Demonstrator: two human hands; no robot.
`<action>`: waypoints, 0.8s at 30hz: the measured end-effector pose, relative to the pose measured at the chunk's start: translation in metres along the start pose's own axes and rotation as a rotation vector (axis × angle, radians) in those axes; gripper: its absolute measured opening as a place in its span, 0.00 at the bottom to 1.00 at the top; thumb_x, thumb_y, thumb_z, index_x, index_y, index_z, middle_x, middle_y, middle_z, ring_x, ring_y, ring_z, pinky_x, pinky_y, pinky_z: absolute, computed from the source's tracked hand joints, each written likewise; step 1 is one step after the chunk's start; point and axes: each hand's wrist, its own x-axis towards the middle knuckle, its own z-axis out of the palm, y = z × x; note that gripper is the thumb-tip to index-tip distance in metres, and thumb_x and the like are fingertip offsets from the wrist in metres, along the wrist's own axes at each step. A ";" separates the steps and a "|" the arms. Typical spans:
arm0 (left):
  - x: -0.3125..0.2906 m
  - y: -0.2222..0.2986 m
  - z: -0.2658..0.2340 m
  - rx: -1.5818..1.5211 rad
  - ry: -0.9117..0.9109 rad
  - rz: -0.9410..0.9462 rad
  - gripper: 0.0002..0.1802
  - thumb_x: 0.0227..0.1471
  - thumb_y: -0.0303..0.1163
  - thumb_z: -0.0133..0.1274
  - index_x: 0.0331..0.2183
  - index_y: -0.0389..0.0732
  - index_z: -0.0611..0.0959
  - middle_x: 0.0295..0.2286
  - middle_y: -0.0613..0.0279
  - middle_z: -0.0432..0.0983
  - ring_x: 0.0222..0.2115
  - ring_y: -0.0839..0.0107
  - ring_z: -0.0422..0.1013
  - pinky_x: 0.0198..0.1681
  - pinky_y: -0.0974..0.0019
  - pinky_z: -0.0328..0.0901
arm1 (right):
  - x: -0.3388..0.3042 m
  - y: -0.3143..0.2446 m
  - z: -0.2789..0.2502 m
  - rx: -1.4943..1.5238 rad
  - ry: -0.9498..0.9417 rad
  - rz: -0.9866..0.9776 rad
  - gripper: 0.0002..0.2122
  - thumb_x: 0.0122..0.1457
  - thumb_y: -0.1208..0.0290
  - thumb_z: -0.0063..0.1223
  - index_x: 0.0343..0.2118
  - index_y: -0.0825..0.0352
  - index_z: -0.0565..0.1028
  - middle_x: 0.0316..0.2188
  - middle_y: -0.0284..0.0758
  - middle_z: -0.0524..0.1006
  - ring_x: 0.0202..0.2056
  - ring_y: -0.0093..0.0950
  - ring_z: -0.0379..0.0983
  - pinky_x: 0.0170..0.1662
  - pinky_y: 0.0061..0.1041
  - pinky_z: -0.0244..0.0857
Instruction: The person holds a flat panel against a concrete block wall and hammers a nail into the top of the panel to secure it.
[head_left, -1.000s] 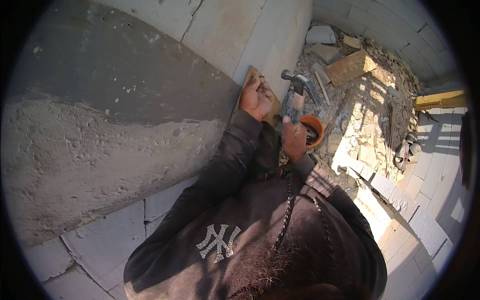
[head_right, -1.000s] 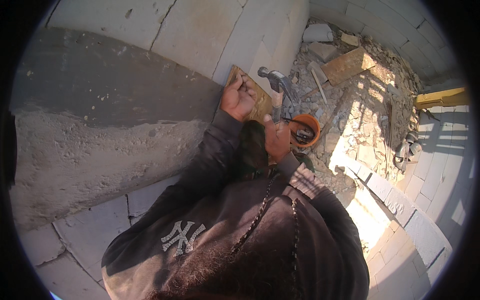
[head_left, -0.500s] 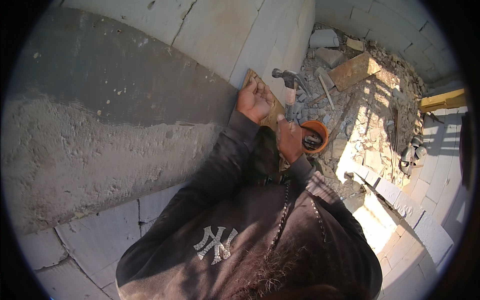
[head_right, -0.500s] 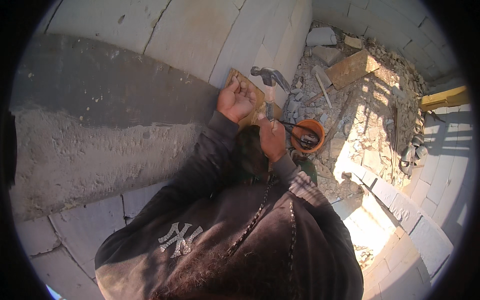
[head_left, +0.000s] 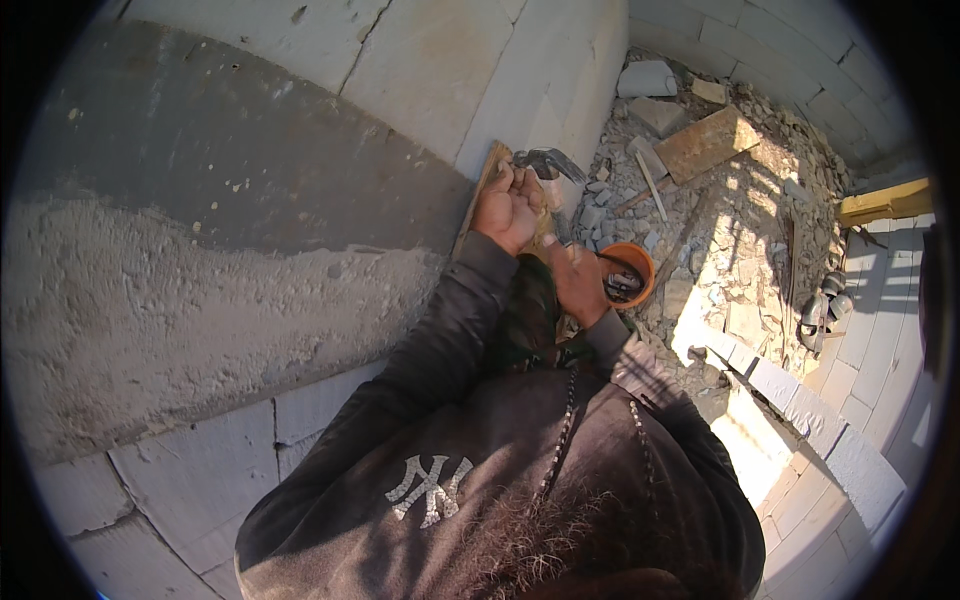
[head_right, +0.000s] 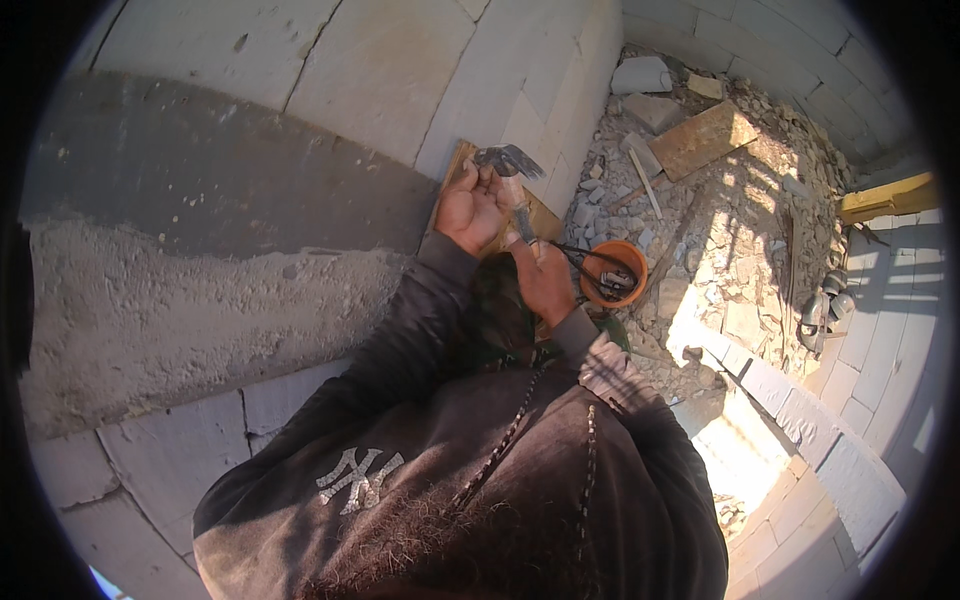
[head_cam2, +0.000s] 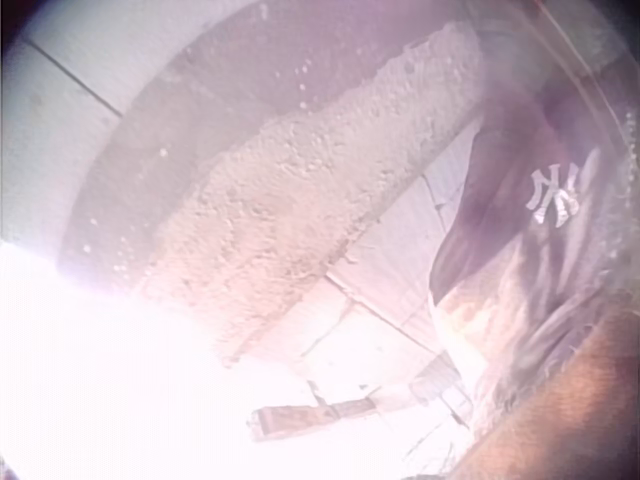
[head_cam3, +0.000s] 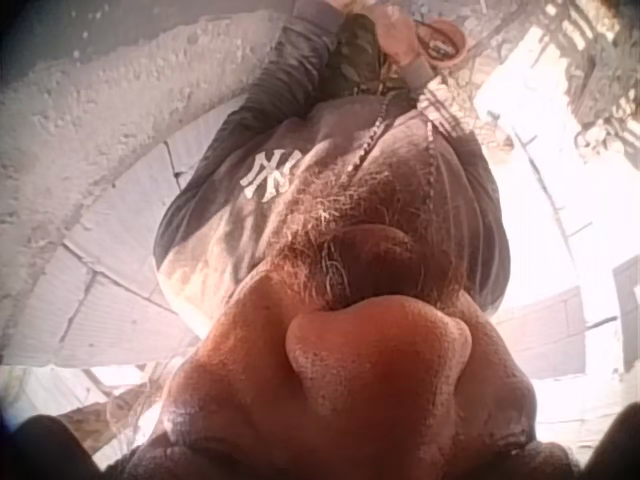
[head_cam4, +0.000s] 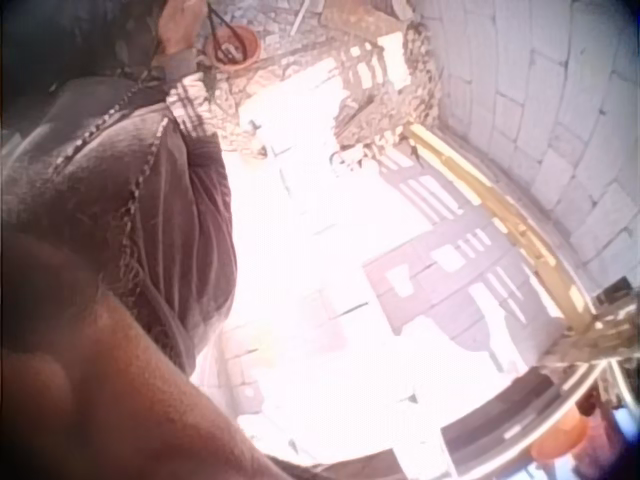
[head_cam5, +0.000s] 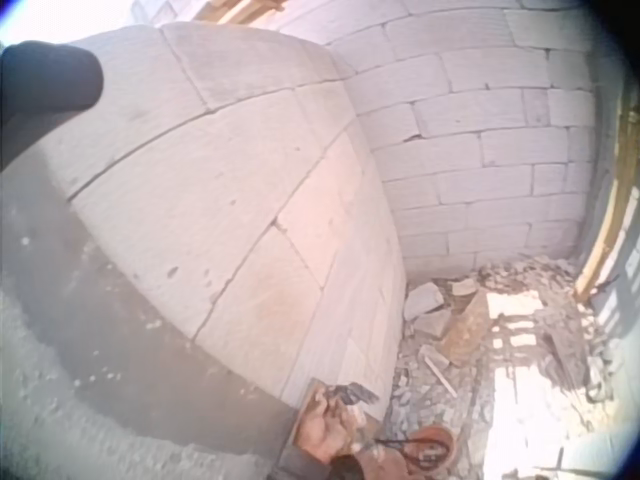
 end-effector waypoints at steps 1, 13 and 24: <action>-0.002 -0.002 0.004 0.003 0.004 0.016 0.06 0.63 0.42 0.53 0.40 0.54 0.79 0.35 0.76 0.73 0.41 0.75 0.67 0.47 0.64 0.60 | 0.000 -0.001 -0.001 0.009 0.000 0.023 0.22 0.66 0.60 0.52 0.21 0.74 0.68 0.14 0.31 0.63 0.19 0.21 0.57 0.24 0.32 0.55; 0.009 -0.007 -0.016 -0.039 -0.131 0.035 0.12 0.65 0.39 0.49 0.48 0.50 0.76 0.41 0.71 0.71 0.45 0.72 0.67 0.41 0.65 0.61 | 0.007 0.016 0.000 -0.071 -0.065 -0.025 0.20 0.65 0.60 0.51 0.26 0.75 0.72 0.16 0.45 0.68 0.19 0.36 0.65 0.28 0.37 0.59; 0.003 -0.005 -0.003 -0.049 -0.053 0.017 0.05 0.65 0.37 0.48 0.40 0.51 0.79 0.35 0.75 0.73 0.43 0.74 0.69 0.45 0.67 0.61 | 0.000 0.030 0.007 0.043 0.027 -0.146 0.19 0.69 0.61 0.47 0.22 0.69 0.69 0.13 0.28 0.63 0.17 0.20 0.58 0.23 0.29 0.52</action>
